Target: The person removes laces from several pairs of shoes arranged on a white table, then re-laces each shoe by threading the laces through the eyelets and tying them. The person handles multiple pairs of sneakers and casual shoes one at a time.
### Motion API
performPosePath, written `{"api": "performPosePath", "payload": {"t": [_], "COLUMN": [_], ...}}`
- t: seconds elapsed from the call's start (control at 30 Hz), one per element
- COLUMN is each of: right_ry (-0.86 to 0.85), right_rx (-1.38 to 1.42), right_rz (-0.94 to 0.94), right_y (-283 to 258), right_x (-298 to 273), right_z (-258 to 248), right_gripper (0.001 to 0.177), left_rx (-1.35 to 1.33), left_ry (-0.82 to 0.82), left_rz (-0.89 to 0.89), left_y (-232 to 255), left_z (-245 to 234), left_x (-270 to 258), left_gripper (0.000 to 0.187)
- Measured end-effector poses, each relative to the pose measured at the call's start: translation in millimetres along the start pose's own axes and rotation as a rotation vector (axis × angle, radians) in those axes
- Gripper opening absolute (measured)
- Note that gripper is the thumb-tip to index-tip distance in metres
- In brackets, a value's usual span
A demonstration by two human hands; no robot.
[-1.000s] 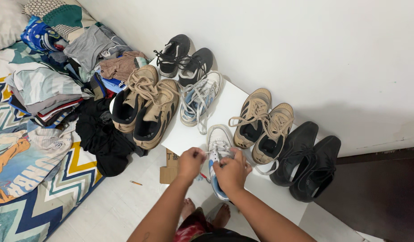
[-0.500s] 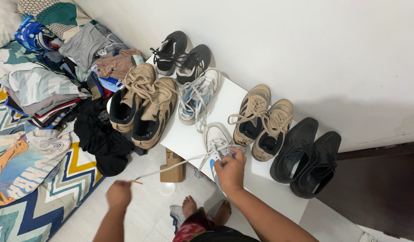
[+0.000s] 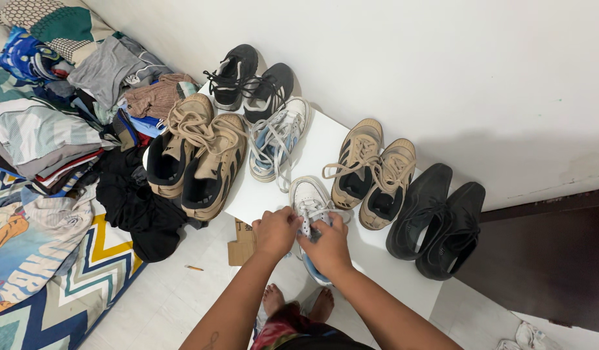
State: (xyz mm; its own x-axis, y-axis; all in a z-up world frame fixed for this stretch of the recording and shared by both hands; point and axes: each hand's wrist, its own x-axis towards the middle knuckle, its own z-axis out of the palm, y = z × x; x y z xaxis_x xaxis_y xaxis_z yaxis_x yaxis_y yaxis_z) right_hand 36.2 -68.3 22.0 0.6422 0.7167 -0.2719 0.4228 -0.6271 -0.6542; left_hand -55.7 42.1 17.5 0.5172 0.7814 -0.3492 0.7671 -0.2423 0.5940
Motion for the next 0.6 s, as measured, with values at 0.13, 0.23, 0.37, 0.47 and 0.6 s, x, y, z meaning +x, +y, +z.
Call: {"api": "performPosePath", "payload": {"t": [0.13,0.23,0.37,0.47,0.6], "right_ry": [-0.049,-0.085,-0.124,-0.109,-0.104], "right_rx": [-0.05,-0.095,-0.124,-0.12,-0.107], "right_rz": [0.022,0.092,0.168,0.146,0.155], "right_y": [-7,-15,-22,-26,-27], "right_x": [-3,-4,-4,-5,-6], "right_z": [-3,-5,-8,-10,-12], "right_gripper": [0.05,0.056,0.055,0.056,0.064], "left_rx": [-0.222,-0.062,0.325,0.515,0.688], "left_ry": [-0.093,-0.032,0.188,0.281,0.271], "left_rz": [-0.094,-0.006,0.291,0.244,-0.132], "left_y": [-9,-16,-41,-87,-164], "left_z": [5,7,-3,-22,-53], "left_x": [5,5,2,-2,-22], "left_gripper": [0.021,0.016,0.012,0.01,0.014]}}
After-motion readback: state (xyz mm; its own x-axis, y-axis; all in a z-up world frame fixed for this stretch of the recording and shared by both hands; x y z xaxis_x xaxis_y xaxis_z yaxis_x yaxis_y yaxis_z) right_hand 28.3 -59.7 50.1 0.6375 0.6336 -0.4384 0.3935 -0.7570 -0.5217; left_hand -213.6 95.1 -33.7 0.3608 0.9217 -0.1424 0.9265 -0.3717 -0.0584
